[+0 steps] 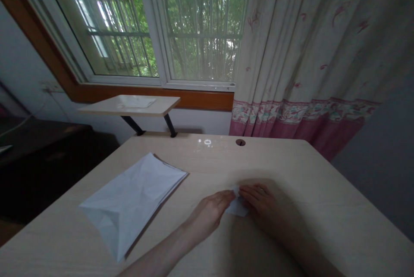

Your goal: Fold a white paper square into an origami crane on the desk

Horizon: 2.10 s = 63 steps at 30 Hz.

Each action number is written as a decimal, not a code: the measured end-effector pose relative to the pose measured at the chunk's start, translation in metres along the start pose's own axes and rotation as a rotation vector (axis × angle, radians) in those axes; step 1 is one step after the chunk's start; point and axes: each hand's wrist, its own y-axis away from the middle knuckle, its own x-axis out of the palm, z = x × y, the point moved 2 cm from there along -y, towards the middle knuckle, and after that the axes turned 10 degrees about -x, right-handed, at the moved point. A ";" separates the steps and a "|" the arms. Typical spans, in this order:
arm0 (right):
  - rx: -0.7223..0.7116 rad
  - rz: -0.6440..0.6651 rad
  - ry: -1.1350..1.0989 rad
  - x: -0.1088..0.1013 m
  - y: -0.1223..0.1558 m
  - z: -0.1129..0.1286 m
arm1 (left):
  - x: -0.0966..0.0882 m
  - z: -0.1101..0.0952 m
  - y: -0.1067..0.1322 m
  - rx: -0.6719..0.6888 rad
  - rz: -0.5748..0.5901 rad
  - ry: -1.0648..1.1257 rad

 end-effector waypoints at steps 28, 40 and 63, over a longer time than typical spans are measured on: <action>0.044 0.160 -0.013 0.016 0.006 0.009 | 0.018 -0.016 0.003 -0.142 -0.018 -0.310; 0.103 0.246 0.018 0.012 0.001 0.015 | 0.026 -0.012 0.006 -0.158 0.021 -0.340; 0.209 0.190 0.126 0.021 0.005 0.016 | 0.029 -0.025 0.014 -0.308 -0.032 -0.502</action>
